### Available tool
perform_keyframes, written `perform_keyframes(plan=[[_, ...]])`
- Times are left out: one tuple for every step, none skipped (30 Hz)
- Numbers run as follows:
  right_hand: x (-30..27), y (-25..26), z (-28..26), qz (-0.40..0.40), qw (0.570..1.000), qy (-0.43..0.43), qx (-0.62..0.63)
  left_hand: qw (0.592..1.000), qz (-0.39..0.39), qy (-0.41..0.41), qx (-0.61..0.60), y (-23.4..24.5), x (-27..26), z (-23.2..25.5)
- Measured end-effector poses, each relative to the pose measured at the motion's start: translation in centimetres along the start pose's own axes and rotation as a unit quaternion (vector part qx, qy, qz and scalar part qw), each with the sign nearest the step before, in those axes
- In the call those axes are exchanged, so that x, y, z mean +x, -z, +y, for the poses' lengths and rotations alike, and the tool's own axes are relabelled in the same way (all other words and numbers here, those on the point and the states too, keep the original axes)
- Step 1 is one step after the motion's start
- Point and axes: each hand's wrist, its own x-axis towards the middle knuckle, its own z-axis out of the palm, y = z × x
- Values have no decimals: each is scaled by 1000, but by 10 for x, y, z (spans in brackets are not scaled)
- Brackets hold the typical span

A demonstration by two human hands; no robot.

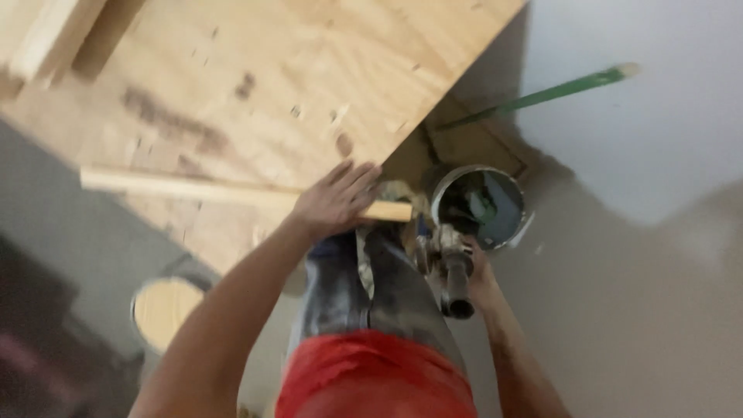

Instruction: Sanding a thin wooden strip with a power sander on a workbench

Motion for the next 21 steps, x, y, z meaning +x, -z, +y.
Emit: perform_keyframes(plan=[[-4,-1,-3,5,989,46,-138,1000,-2,-1,17,-1,-4,2],[-8,-2,-5,21,961,105,-257,999,3,-27,32,-6,5,-5],[-15,-17,-4,25,961,104,-255,999,3,-29,28,-9,-1,0],[-20,-35,-4,15,961,126,-247,999,-6,-26,21,-11,-1,-3],[-26,-54,-5,6,960,149,-239,1000,-16,-23,15,-13,-1,-5],[-6,-32,0,8,960,151,-236,999,-16,-27,15,-13,1,-6],[13,-11,6,10,997,71,4,999,-9,-35,27,-12,1,-7],[34,12,8,6,972,-16,234,999,-1,-32,43,-12,0,-5],[19,2,1,3,974,-18,227,999,-1,-24,46,-9,0,-5],[2,-8,-4,29,988,116,-99,999,0,-24,37,-7,1,-4],[-14,-17,-9,47,878,238,-411,999,1,-24,29,-5,3,-4],[-23,-24,-12,49,879,238,-410,999,1,-26,27,-5,2,-4],[-31,-29,-16,62,866,255,-425,999,-3,-24,25,-6,1,-4],[-41,-34,-19,76,853,272,-439,1000,-6,-22,21,-7,2,-4],[-44,-36,-20,79,854,271,-437,999,-6,-25,19,-7,2,-4],[-48,-37,-22,106,865,196,-449,999,-2,-26,24,-7,2,-5],[-52,-38,-23,132,871,120,-458,999,2,-27,29,-8,2,-4],[-51,-32,-12,134,871,120,-458,999,4,-28,29,-8,0,-5],[-51,-25,-1,139,856,106,-486,999,6,-28,29,-9,-1,-5],[-50,-19,10,146,842,93,-511,999,8,-29,29,-10,-1,-6],[-57,-20,15,150,842,95,-510,999,11,-33,28,-9,1,-5]])
